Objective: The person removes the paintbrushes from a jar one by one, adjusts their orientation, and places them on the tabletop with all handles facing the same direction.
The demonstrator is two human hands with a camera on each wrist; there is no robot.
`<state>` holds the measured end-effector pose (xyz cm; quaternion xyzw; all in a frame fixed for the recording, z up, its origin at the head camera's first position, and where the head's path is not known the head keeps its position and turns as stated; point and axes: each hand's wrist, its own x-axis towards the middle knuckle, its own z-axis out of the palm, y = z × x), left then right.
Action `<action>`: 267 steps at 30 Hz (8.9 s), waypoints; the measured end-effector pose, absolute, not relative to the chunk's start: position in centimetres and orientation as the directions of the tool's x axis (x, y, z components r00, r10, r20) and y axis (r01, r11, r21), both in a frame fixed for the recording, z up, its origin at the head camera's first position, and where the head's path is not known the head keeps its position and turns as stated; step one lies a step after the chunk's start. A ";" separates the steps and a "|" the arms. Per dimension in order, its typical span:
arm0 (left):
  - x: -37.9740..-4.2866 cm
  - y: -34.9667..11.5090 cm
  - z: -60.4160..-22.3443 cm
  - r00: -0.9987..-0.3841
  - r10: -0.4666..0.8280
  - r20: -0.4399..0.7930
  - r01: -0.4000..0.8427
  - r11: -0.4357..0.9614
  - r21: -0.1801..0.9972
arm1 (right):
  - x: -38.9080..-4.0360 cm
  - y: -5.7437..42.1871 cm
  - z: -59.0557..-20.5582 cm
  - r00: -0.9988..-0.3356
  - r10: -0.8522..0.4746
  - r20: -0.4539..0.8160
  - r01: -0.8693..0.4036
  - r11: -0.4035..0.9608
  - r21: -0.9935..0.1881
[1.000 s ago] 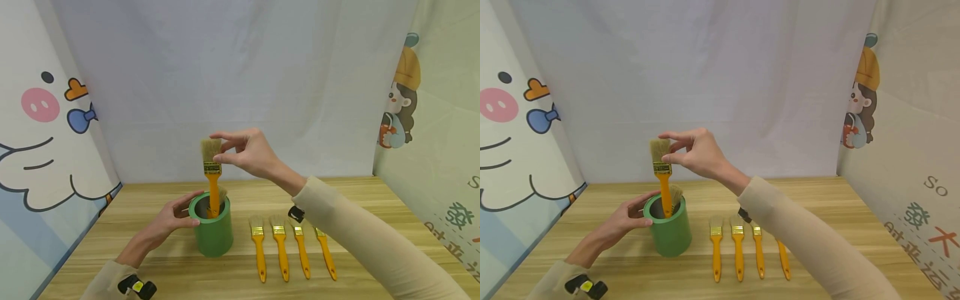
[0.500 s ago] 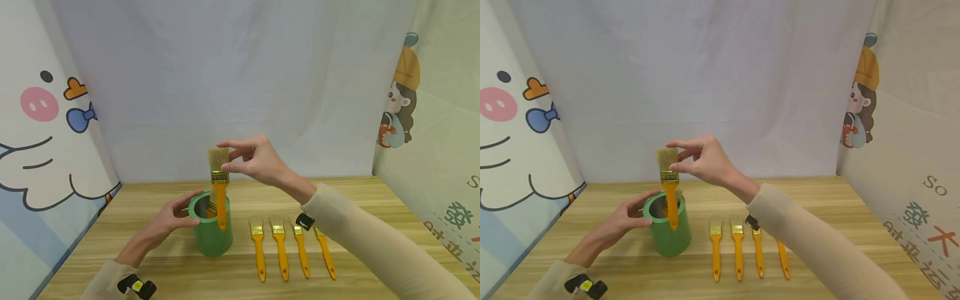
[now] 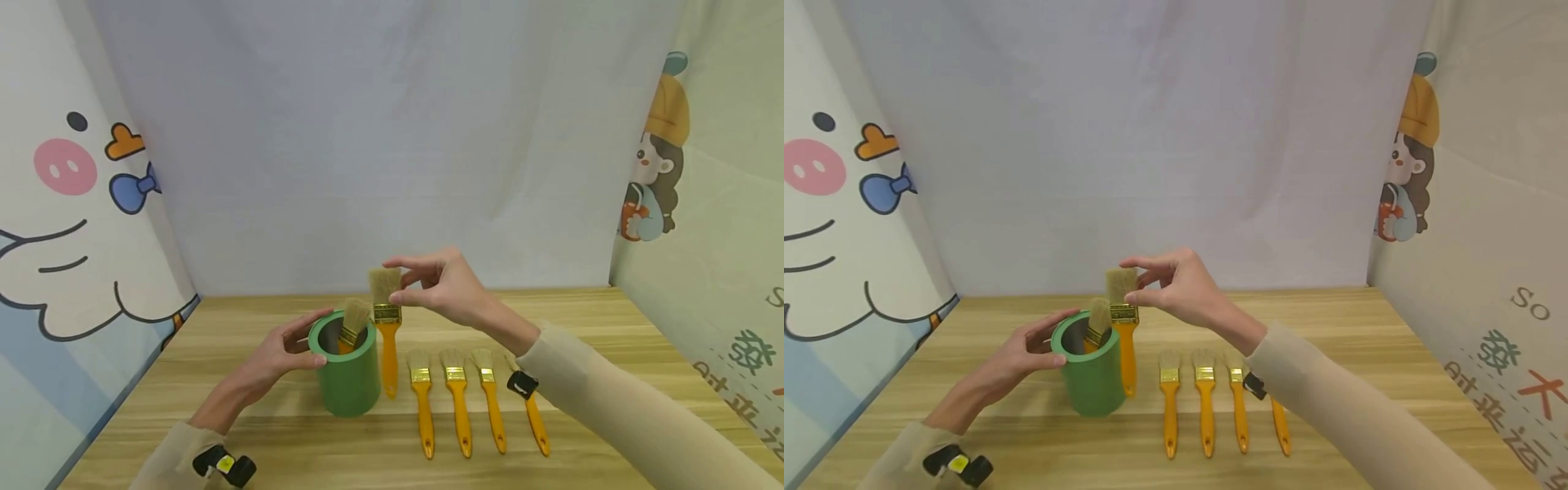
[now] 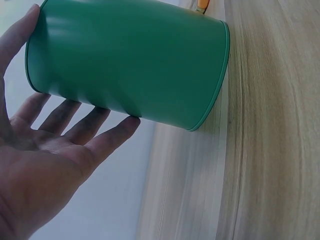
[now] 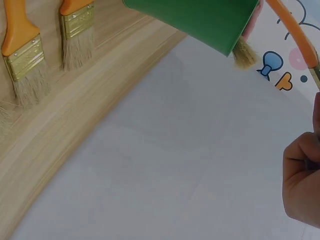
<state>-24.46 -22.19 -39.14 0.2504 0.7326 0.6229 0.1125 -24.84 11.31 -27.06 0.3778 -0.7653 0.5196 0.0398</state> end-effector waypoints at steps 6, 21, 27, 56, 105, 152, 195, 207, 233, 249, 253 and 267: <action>-24.5 -22.2 -39.2 -0.850 0.507 0.144 0.224 0.099 0.970 | -24.7 12.4 -28.2 -0.743 -0.527 0.413 -0.572 0.179 -0.801; -24.5 -22.3 -39.1 -0.845 0.513 0.149 0.233 0.102 0.967 | -24.3 14.4 -30.8 -0.796 -0.510 0.325 -0.493 0.237 -0.837; -24.5 -22.3 -39.1 -0.848 0.510 0.143 0.226 0.103 0.969 | -24.1 15.3 -31.6 -0.804 -0.508 0.308 -0.481 0.252 -0.840; -24.3 -22.3 -39.0 -0.854 0.502 0.138 0.222 0.111 0.969 | -23.6 21.3 -33.5 -0.873 -0.457 0.173 -0.349 0.337 -0.874; -24.3 -22.1 -38.7 -0.851 0.505 0.144 0.234 0.119 0.965 | -25.5 36.2 -37.4 -0.873 -0.463 -0.153 -0.060 0.413 -0.909; -24.4 -22.1 -39.0 -0.854 0.503 0.136 0.231 0.132 0.964 | -28.1 36.5 -41.3 -0.917 -0.360 -0.172 -0.096 0.617 -0.781; -24.2 -22.3 -38.8 -0.853 0.502 0.143 0.236 0.126 0.964 | -27.6 35.5 -40.3 -0.953 -0.299 0.052 -0.263 0.728 -0.632; -24.4 -22.3 -38.8 -0.844 0.513 0.158 0.249 0.112 0.962 | -26.2 25.5 -35.8 -0.875 -0.439 0.203 -0.467 0.654 -0.596; -24.2 -22.3 -38.8 -0.847 0.512 0.144 0.221 0.092 0.971 | -26.9 8.5 -31.6 -0.778 -0.587 0.225 -0.566 0.499 -0.656; -24.2 -22.3 -38.8 -0.843 0.521 0.136 0.219 0.102 0.970 | -27.6 5.8 -32.0 -0.760 -0.594 0.264 -0.599 0.483 -0.639; -24.2 -22.3 -38.8 -0.843 0.521 0.133 0.217 0.104 0.971 | -27.6 5.2 -32.1 -0.755 -0.585 0.295 -0.611 0.464 -0.641; -24.3 -22.3 -38.8 -0.842 0.521 0.139 0.223 0.102 0.969 | -28.0 4.5 -32.1 -0.745 -0.585 0.320 -0.596 0.370 -0.713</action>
